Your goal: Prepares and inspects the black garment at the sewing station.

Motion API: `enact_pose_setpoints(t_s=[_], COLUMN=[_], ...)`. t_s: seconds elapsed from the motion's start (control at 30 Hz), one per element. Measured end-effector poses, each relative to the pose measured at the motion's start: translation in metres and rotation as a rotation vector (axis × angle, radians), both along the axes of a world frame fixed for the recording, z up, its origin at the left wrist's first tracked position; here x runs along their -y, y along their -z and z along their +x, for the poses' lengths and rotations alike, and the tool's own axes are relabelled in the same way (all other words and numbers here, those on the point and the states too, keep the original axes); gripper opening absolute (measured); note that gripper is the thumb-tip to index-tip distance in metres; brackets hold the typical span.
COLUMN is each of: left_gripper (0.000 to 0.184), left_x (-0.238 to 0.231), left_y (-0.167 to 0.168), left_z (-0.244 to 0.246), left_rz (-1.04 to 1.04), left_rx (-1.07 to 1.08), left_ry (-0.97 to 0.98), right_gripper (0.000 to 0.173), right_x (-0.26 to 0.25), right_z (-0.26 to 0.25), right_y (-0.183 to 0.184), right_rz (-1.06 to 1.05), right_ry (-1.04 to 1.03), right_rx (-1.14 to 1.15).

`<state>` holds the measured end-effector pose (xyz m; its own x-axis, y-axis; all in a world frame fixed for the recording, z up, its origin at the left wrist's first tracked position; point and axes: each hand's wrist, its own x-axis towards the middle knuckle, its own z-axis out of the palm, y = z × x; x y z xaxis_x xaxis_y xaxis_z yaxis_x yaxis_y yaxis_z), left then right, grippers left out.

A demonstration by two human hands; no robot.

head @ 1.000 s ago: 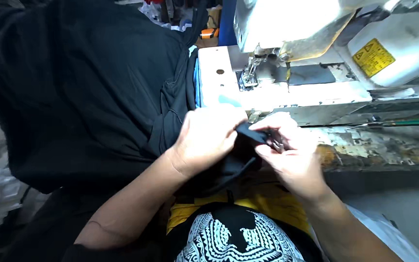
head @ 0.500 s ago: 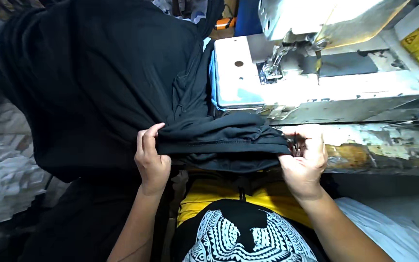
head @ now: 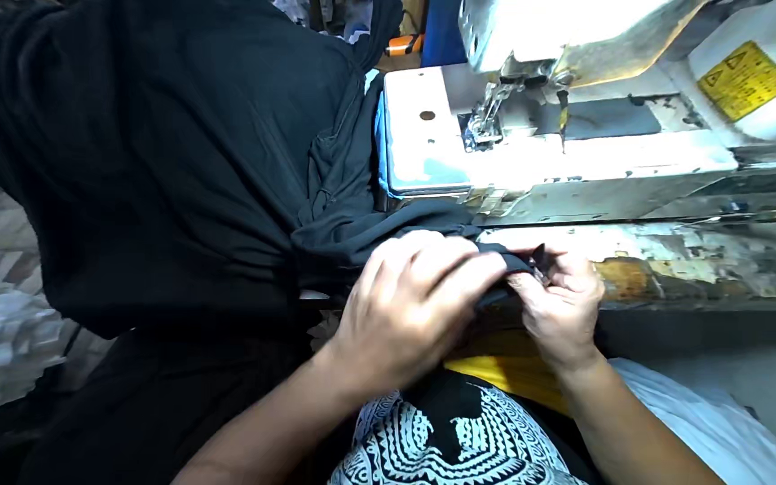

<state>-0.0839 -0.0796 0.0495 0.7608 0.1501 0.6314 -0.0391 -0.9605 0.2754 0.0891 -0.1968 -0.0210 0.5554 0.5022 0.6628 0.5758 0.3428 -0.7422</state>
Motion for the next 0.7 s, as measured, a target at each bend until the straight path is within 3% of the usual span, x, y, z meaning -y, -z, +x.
enact_pose_setpoints(t_s=[0.03,0.1,0.17,0.23,0.4,0.5,0.6,0.7], left_gripper=[0.028,0.017,0.015,0.019,0.02,0.021,0.02,0.017], left_x=[-0.01,-0.024,-0.028,-0.032,-0.041,-0.042,-0.041,-0.038], left_y=[0.007,0.013,0.008,0.011,0.015,0.017,0.016,0.015], left_z=[0.011,0.018,0.016,0.014,0.015,0.018,0.019,0.022], left_rz=[-0.056,-0.363,-0.683,-0.82,-0.912,-0.948,-0.953,-0.95], left_rx=[-0.044,-0.089,-0.197,-0.293,-0.338,-0.323,-0.318,-0.303], left_ry=[0.008,0.073,0.16,0.177,0.169,0.161,0.142,0.131], right_gripper=[0.018,0.016,0.013,0.01,0.008,0.007,0.037,0.034], right_x=[0.003,0.004,0.003,0.003,-0.001,0.0,0.014,0.035], right_z=[0.0,0.004,0.004,0.003,0.006,0.007,0.008,-0.005], right_y=[-0.008,-0.015,-0.011,-0.006,-0.002,-0.003,-0.012,-0.035], right_rz=[-0.012,-0.017,-0.035,-0.075,-0.141,-0.197,-0.262,-0.263], right_ry=[-0.092,-0.166,-0.146,-0.114,-0.136,-0.062,0.046,-0.098], right_rx=[-0.123,-0.309,-0.422,-0.464,-0.519,-0.43,-0.134,-0.085])
